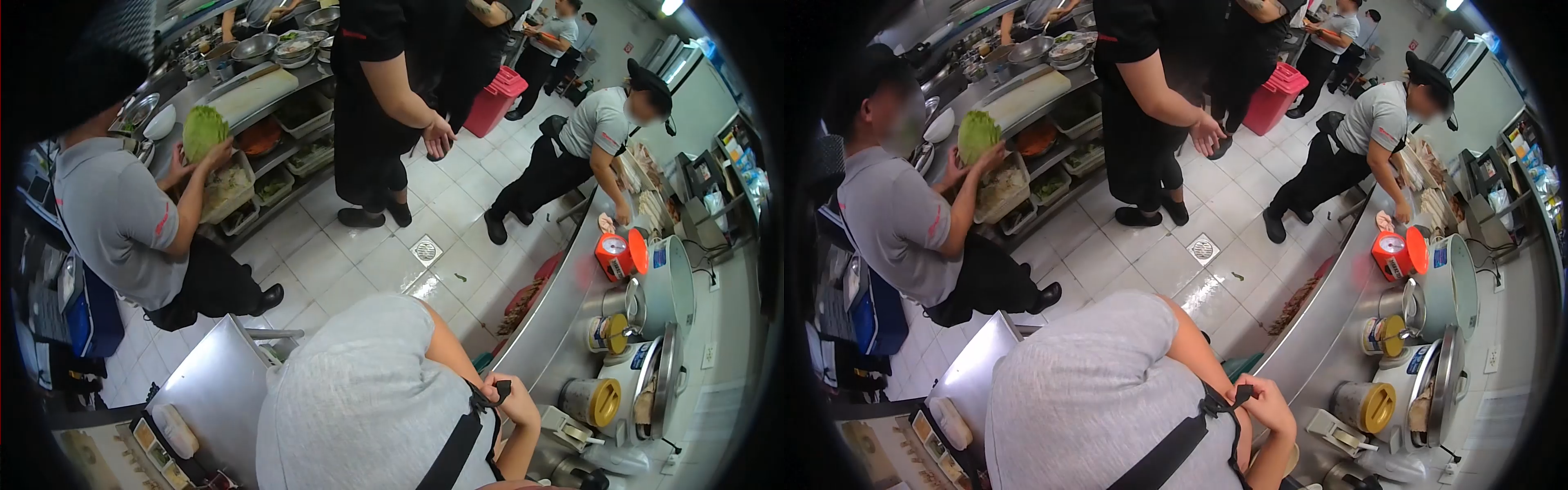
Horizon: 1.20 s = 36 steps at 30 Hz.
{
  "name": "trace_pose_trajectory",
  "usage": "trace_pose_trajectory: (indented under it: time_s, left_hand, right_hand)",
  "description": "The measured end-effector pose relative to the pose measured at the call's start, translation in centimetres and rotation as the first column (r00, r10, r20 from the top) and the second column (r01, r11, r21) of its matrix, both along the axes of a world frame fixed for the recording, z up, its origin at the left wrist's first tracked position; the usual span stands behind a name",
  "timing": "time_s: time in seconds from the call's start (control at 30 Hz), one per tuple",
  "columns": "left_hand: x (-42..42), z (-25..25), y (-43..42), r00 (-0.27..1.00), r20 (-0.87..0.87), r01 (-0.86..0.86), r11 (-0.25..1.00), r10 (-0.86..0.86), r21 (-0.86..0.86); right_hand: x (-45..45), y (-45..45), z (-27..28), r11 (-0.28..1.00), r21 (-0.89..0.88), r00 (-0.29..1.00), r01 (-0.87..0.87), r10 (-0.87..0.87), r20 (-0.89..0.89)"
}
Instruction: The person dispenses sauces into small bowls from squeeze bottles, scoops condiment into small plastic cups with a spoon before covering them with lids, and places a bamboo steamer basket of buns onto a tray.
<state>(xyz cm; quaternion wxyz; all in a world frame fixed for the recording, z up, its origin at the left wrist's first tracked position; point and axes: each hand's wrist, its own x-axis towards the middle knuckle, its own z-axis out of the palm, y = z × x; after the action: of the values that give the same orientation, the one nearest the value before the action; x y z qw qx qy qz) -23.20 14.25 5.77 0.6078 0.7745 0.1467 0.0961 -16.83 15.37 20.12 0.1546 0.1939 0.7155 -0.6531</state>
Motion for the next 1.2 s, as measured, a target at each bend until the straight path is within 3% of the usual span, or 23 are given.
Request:
trace_pose_trajectory:
  time_s: [0.07,0.1,0.17,0.27,0.37,0.47,0.6,0.67,0.77,0.87,1.07,1.2]
  left_hand:
    - [-1.3,-0.2,-0.4,1.000,-0.019,-0.024,1.000,0.023,-0.013]
    - [-1.7,-0.2,-0.7,0.999,-0.020,-0.038,0.999,0.038,-0.014]
    - [-2.6,-0.4,-1.1,0.997,-0.023,-0.073,0.997,0.073,-0.021]
    - [-3.2,-0.3,-1.9,0.992,-0.011,-0.125,0.992,0.124,-0.030]
    - [-3.0,-0.3,-2.8,0.988,0.009,-0.153,0.988,0.154,-0.036]
    - [-2.8,-0.2,-3.3,0.987,0.016,-0.162,0.986,0.162,-0.030]
    - [-2.5,0.2,-3.6,0.987,0.013,-0.157,0.987,0.158,-0.018]
    - [-2.5,0.5,-3.8,0.989,0.011,-0.147,0.989,0.147,-0.015]
    - [-2.0,0.7,-4.0,0.993,0.012,-0.121,0.992,0.121,-0.025]
    - [-1.3,1.1,-4.1,0.996,0.008,-0.086,0.996,0.087,-0.024]
    - [0.0,1.4,-4.2,0.999,0.010,-0.047,0.999,0.047,-0.014]
    - [0.5,1.5,-4.1,0.999,0.017,-0.029,1.000,0.029,-0.009]
  right_hand:
    - [-1.2,-0.2,-2.1,0.999,0.024,0.969,-0.032,0.037,-0.246]
    - [-2.0,-1.0,-2.0,0.993,-0.119,0.961,0.007,-0.039,-0.275]
    - [-3.8,-3.0,-1.7,0.913,-0.403,0.939,0.062,-0.190,-0.288]
    - [-4.4,-3.7,-1.9,0.876,-0.480,0.976,0.051,-0.145,-0.161]
    - [-3.8,-2.7,-3.4,0.896,-0.443,1.000,-0.005,-0.003,-0.018]
    - [-3.4,-2.3,-4.4,0.889,-0.457,0.997,0.009,0.028,0.074]
    - [-3.2,-1.9,-5.0,0.971,-0.220,0.996,-0.090,0.089,-0.012]
    - [-3.4,-2.8,-5.1,0.974,-0.201,0.986,-0.103,0.073,-0.150]
    - [-4.1,-5.0,-3.3,0.956,-0.282,0.992,0.081,-0.106,-0.074]
    - [-3.7,-5.1,-3.2,0.961,-0.266,0.994,0.081,-0.096,-0.044]
    - [-2.4,-4.3,-3.4,0.996,-0.045,0.993,-0.076,0.071,-0.097]
    - [-1.1,-4.5,-3.8,0.979,-0.181,0.996,0.093,-0.093,0.009]
